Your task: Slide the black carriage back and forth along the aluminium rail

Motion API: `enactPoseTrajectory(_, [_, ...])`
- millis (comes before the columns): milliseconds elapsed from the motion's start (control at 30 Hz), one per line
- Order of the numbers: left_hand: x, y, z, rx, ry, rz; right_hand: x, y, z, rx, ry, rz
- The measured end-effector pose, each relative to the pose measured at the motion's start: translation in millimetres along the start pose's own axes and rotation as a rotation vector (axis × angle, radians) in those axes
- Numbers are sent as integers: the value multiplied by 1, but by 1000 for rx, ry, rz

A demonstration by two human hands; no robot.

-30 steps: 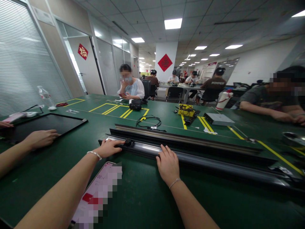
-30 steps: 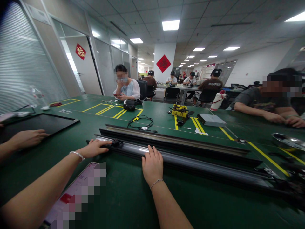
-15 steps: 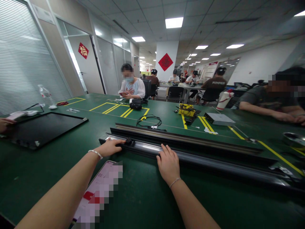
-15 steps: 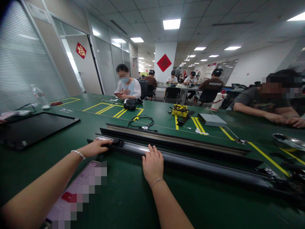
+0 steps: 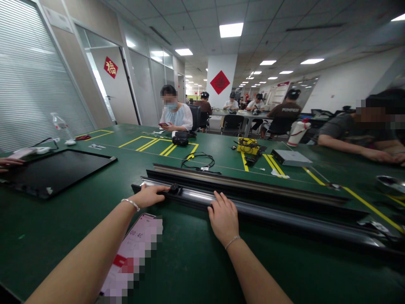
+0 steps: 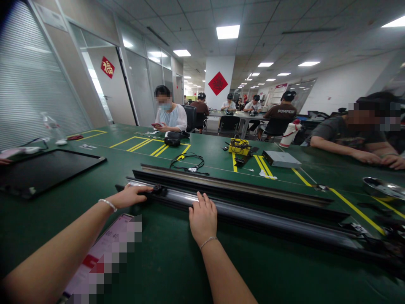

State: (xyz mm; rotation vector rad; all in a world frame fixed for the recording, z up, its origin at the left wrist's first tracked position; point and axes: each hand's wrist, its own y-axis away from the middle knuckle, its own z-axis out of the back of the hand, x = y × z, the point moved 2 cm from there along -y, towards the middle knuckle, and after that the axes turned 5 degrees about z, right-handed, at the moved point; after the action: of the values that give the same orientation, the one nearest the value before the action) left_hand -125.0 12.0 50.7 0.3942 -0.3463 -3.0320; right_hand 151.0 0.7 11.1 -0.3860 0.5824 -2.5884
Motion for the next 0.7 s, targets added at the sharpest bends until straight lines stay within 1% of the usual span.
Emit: enactPoseTrajectory(700, [1,-2,-1,33,31,21,-1,0,-1,-8,-12,2])
